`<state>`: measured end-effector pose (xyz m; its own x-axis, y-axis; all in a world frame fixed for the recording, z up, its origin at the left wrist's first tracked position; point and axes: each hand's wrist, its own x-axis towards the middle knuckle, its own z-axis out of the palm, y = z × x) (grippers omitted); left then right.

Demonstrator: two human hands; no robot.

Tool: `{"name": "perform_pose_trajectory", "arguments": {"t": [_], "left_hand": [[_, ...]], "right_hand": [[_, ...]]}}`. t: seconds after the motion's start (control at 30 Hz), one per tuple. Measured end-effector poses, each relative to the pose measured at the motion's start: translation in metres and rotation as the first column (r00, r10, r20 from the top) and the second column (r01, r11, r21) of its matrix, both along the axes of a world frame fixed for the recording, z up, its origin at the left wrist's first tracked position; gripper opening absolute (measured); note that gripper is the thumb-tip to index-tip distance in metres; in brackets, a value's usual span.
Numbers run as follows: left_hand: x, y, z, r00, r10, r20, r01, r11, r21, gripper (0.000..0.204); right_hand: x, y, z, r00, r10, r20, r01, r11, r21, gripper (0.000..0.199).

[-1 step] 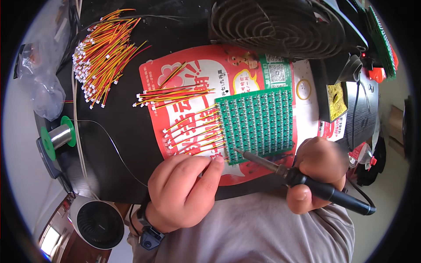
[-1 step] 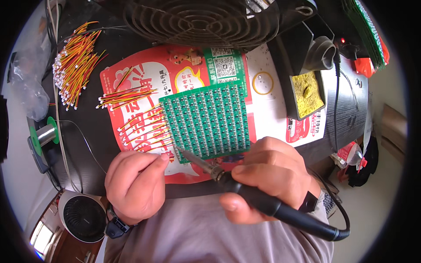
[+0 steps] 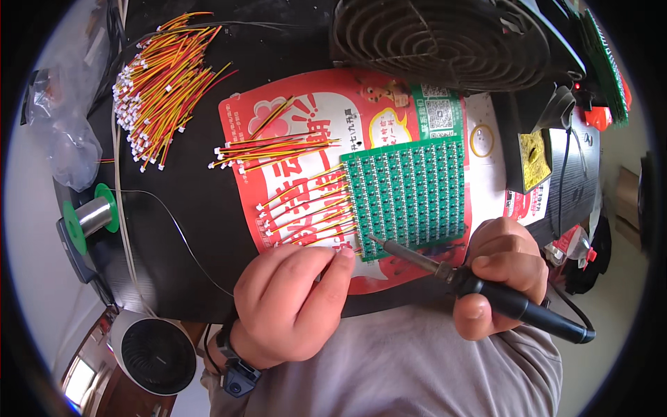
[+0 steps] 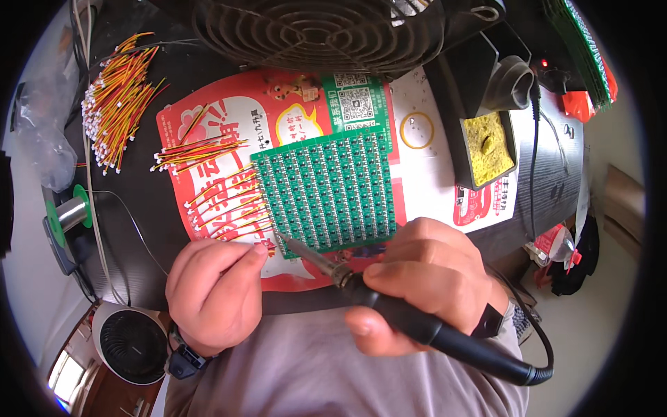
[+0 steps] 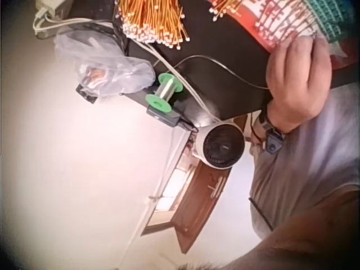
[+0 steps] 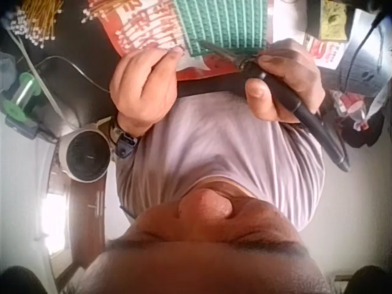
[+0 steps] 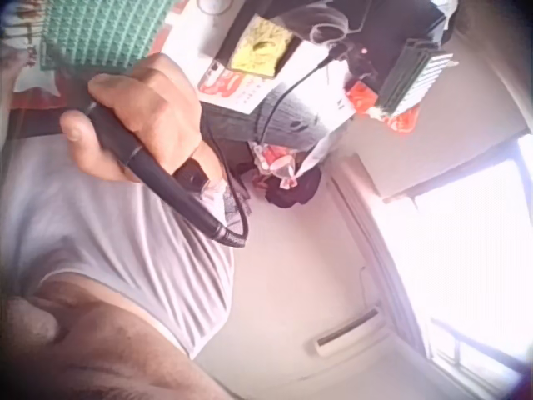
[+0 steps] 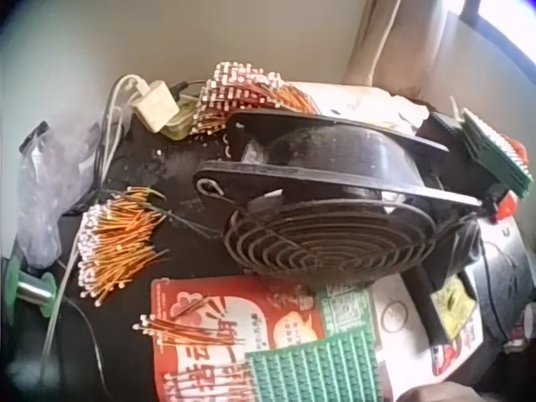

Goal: Soldering colored wires onto a green printed circuit board (PCB).

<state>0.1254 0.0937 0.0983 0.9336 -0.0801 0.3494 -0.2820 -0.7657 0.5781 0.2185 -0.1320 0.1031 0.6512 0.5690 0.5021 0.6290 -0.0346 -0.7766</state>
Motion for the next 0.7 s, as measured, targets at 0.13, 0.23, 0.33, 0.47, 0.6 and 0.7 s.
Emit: {"name": "perform_pose_trajectory", "arguments": {"t": [0.13,0.23,0.33,0.47,0.6,0.7], "left_hand": [[0.0007,-0.0015,-0.0028,1.0,-0.009,0.012,0.009,1.0,0.028,0.022],[0.0014,-0.0004,0.0,0.999,-0.014,-0.031,0.015,0.999,0.041,0.023],[0.0024,0.0008,-0.0017,0.999,-0.028,-0.036,0.03,0.999,0.039,0.025],[0.0031,0.0021,-0.0034,0.998,-0.031,-0.047,0.031,0.999,-0.008,0.024],[0.0035,0.0028,-0.0023,0.997,-0.043,-0.066,0.043,0.999,-0.013,0.024],[0.0028,0.0044,-0.0014,0.996,-0.052,-0.075,0.05,0.998,-0.026,0.025]], "right_hand": [[-0.0005,0.0012,0.0015,1.0,0.025,-0.004,-0.025,0.999,-0.025,0.041],[0.0003,0.0034,0.0025,0.999,0.047,-0.009,-0.047,0.998,-0.034,0.042],[-0.0002,0.0045,0.0042,0.998,0.049,-0.04,-0.051,0.998,-0.042,0.043],[0.0002,0.0065,0.0066,0.997,0.064,-0.045,-0.068,0.994,-0.087,0.044],[-0.0001,0.0067,0.007,0.998,0.057,-0.041,-0.06,0.994,-0.095,0.043],[-0.0005,0.0067,0.0057,0.998,0.054,-0.032,-0.056,0.994,-0.094,0.043]]}}
